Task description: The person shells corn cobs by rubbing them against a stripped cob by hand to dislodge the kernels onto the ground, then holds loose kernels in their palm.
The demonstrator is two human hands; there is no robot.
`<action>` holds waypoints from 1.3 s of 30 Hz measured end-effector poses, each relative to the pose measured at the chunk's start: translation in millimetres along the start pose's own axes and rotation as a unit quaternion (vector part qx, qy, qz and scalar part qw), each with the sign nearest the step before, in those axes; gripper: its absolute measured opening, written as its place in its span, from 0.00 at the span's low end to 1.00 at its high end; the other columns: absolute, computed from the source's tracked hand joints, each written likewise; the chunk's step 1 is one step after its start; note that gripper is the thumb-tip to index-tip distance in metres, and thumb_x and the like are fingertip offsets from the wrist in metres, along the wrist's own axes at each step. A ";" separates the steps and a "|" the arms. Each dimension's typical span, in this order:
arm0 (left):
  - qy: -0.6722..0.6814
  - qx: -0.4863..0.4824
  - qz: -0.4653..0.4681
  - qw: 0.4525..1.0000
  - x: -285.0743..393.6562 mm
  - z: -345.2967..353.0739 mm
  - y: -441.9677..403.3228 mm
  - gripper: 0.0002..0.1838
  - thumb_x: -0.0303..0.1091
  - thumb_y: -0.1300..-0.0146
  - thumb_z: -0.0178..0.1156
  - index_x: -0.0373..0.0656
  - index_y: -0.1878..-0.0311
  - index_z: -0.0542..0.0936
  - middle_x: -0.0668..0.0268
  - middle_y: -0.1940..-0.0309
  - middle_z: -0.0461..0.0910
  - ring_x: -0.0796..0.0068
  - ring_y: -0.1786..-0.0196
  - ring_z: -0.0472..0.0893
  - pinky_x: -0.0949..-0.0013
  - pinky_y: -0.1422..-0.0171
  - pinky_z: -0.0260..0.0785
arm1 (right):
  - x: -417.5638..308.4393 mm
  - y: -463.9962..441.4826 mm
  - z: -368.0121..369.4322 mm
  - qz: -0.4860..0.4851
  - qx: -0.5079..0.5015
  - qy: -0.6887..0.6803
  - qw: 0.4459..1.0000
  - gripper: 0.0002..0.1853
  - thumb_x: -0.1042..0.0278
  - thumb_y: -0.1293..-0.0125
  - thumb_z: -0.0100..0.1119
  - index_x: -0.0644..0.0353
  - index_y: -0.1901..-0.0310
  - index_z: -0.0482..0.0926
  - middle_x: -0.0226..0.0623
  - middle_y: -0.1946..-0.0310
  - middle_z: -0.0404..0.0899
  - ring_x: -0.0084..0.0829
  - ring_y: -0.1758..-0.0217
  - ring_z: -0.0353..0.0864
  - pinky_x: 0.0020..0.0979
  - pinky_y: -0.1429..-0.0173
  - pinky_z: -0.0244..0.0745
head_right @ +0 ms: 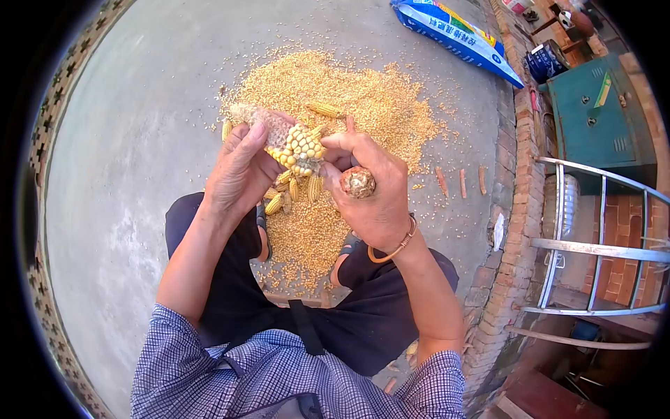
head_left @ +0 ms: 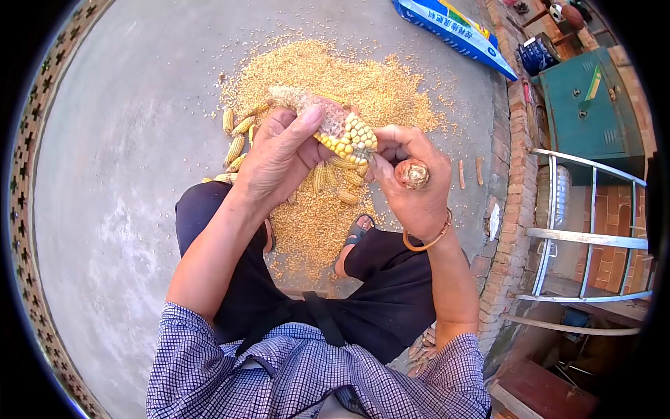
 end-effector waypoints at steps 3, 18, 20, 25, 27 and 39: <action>-0.010 0.000 0.000 1.000 -0.9 -0.2 0.9 0.18 0.39 0.28 0.57 0.33 0.45 0.76 0.58 0.49 0.81 0.70 0.47 0.82 0.61 0.38 0.76 | 1.7 0.5 -10.9 -0.028 -0.009 0.002 1.000 0.11 0.90 0.44 0.61 0.66 0.61 0.80 0.34 0.69 0.80 0.20 0.68 0.82 0.24 0.65 0.76; -0.037 -0.004 -0.010 0.999 -13.0 3.7 -2.0 0.21 0.36 0.32 0.62 0.33 0.42 0.74 0.58 0.48 0.80 0.70 0.45 0.81 0.61 0.38 0.75 | 0.0 8.8 -14.8 0.059 0.007 -0.059 0.997 0.21 0.80 0.45 0.71 0.66 0.48 0.78 0.35 0.60 0.81 0.18 0.66 0.80 0.21 0.62 0.74; -0.039 0.012 -0.009 0.999 -12.3 2.4 -1.3 0.21 0.35 0.33 0.63 0.34 0.42 0.74 0.58 0.48 0.80 0.70 0.45 0.81 0.61 0.38 0.75 | 2.8 9.4 -11.6 0.071 0.013 -0.073 0.995 0.22 0.79 0.43 0.71 0.67 0.47 0.77 0.36 0.60 0.81 0.18 0.68 0.80 0.21 0.64 0.75; -0.063 0.004 -0.010 0.998 -8.9 4.1 1.3 0.23 0.32 0.37 0.66 0.34 0.41 0.73 0.58 0.47 0.80 0.69 0.44 0.80 0.61 0.37 0.74 | 16.0 16.8 -8.1 0.156 0.029 -0.196 0.968 0.19 0.76 0.38 0.68 0.70 0.47 0.75 0.38 0.63 0.82 0.18 0.71 0.79 0.21 0.70 0.75; -0.080 -0.009 -0.009 0.997 -9.4 4.4 2.7 0.25 0.30 0.38 0.67 0.33 0.40 0.73 0.58 0.47 0.80 0.68 0.44 0.80 0.61 0.36 0.73 | 23.1 18.3 -6.0 0.156 0.035 -0.250 0.955 0.18 0.75 0.37 0.67 0.71 0.48 0.75 0.37 0.65 0.82 0.19 0.71 0.79 0.21 0.70 0.74; -0.083 -0.022 -0.013 0.996 -17.1 5.3 2.0 0.25 0.28 0.38 0.66 0.35 0.38 0.73 0.58 0.47 0.81 0.66 0.43 0.80 0.56 0.38 0.76 | 42.0 27.8 -1.1 0.183 0.058 -0.360 0.913 0.18 0.74 0.35 0.65 0.70 0.46 0.73 0.34 0.68 0.80 0.19 0.72 0.78 0.20 0.70 0.74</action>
Point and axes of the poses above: each hand's wrist, its own y-axis away from the middle knuckle, its own z-axis out of the palm, x = y × z, the point moved 7 cm from there along -y, towards the middle knuckle
